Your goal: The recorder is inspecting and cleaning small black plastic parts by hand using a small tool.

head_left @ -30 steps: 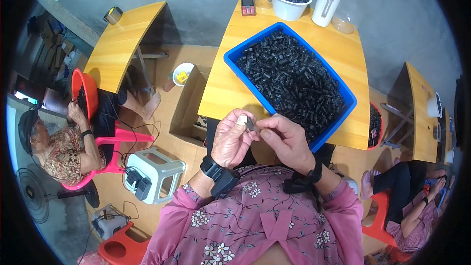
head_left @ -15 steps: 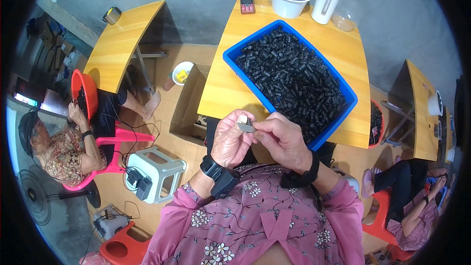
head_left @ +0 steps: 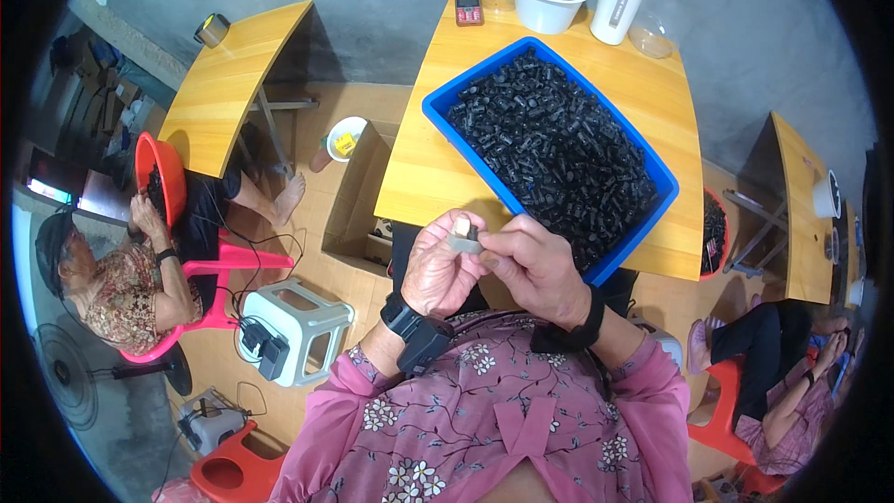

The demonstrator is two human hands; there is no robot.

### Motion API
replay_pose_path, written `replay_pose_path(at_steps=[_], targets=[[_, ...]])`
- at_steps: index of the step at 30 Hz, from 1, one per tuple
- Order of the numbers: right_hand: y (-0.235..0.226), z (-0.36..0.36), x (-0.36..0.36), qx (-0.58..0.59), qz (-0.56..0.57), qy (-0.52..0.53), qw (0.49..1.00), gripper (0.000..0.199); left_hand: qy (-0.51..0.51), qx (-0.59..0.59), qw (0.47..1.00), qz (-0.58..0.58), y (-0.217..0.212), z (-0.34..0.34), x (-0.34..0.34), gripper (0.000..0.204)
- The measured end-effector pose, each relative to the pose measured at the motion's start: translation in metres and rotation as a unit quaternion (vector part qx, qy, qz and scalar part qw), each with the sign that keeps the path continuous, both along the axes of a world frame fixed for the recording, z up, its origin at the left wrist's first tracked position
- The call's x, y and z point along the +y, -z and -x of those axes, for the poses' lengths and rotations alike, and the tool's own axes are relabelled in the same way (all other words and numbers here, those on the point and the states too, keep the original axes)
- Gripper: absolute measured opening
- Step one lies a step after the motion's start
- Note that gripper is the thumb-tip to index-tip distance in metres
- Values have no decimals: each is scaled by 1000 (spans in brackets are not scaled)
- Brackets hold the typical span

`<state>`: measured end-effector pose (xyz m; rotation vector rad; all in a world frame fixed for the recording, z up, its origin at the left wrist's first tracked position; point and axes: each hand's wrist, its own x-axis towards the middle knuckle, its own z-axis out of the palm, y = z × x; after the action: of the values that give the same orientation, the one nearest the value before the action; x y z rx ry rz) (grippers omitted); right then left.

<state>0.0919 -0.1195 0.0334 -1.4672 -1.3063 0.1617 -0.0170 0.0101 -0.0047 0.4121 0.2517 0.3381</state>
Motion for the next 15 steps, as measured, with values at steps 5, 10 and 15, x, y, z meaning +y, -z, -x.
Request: replay_pose_path(at_steps=[5, 10, 15], targets=[[2, -2, -1, 22, 19, 1, 1000, 17, -4, -9, 1000, -9, -2, 1, -2, 11], [2, 0, -1, 48, 16, 0, 999, 17, -20, 7, 1000, -8, -7, -1, -4, 10], [-1, 1, -3, 34, 41, -8, 999, 17, -12, 44, 998, -45, -12, 0, -1, 16]])
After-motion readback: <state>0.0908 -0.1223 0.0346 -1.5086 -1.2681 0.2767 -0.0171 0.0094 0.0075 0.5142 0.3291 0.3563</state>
